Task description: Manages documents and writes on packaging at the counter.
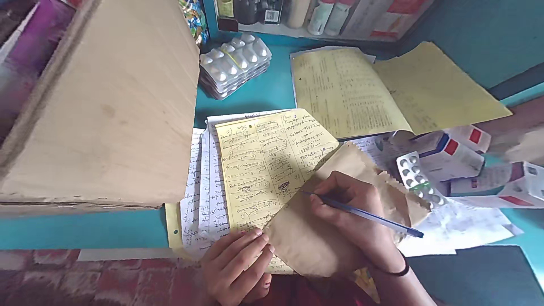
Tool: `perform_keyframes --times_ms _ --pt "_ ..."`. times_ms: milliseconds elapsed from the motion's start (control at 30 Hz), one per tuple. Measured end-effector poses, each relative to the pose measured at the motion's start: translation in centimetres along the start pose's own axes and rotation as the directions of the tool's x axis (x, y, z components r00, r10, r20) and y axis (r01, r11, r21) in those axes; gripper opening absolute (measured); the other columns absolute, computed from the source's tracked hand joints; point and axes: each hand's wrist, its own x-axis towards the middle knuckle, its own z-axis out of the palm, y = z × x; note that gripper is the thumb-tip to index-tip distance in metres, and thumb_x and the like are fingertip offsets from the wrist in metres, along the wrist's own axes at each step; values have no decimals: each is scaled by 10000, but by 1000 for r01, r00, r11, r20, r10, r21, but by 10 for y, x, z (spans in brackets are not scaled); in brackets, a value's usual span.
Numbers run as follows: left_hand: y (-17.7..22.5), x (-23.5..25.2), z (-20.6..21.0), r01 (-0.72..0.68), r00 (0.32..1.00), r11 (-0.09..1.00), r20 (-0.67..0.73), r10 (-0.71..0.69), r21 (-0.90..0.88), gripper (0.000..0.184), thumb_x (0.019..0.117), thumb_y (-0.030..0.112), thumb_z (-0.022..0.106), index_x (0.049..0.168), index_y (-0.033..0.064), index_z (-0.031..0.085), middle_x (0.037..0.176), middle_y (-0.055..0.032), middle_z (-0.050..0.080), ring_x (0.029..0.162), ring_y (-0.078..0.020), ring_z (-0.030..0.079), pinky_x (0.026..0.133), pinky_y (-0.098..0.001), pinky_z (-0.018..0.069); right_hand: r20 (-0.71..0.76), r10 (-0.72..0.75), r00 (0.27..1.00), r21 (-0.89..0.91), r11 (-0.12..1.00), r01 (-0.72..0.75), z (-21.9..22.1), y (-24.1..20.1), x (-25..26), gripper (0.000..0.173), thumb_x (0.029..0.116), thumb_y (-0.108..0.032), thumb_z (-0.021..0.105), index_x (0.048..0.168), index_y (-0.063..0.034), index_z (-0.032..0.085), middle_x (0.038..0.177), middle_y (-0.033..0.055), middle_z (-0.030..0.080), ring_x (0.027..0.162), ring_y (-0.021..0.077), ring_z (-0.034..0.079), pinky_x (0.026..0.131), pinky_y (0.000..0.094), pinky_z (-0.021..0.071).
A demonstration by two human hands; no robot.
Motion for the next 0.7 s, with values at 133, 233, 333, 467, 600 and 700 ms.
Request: perform_keyframes --times_ms 133,233,333,467,600,700 --pt "0 1 0 -5 1000 1000 12 5 -3 389 1095 371 368 1046 114 656 1062 -63 720 1100 -175 659 1026 -297 461 1 10 1000 -32 999 -10 0 -1 0 98 788 -229 720 812 -152 664 675 -132 628 587 -107 555 525 85 451" --pt "0 0 -1 3 1000 1000 11 -3 -5 391 1095 370 372 1048 115 664 1065 -60 724 1104 -171 661 1030 -291 459 -16 12 1000 -24 1000 -12 1 -1 1 85 780 -217 717 796 -153 664 663 -136 622 577 -111 550 515 82 443" --pt "1 0 0 6 1000 1000 8 -6 -9 392 1096 368 366 1046 115 661 1061 -58 721 1102 -173 659 1030 -293 458 -24 20 1000 -22 1000 -21 1 -1 0 93 788 -221 721 801 -154 658 659 -133 625 574 -106 558 511 90 456" --pt "0 0 0 5 1000 1000 3 -5 -5 388 1096 368 372 1043 113 660 1064 -59 723 1100 -170 662 1028 -294 463 -29 37 999 -37 999 -38 1 -3 1 94 792 -221 716 810 -149 657 661 -127 627 570 -96 571 512 97 473" --pt "1 -1 0 3 1000 1000 8 -3 -3 387 1095 367 365 1050 117 658 1067 -55 722 1104 -174 658 1026 -297 457 -36 55 998 -47 997 -57 1 -2 -1 105 785 -232 720 804 -153 653 651 -123 617 562 -85 568 500 106 466" --pt "0 0 0 -2 1000 1000 5 2 0 387 1094 370 369 1044 120 660 1059 -55 725 1097 -172 662 1024 -294 460 -57 54 997 -48 997 -56 2 -2 0 98 780 -236 721 799 -168 652 654 -140 619 566 -101 561 503 93 458"
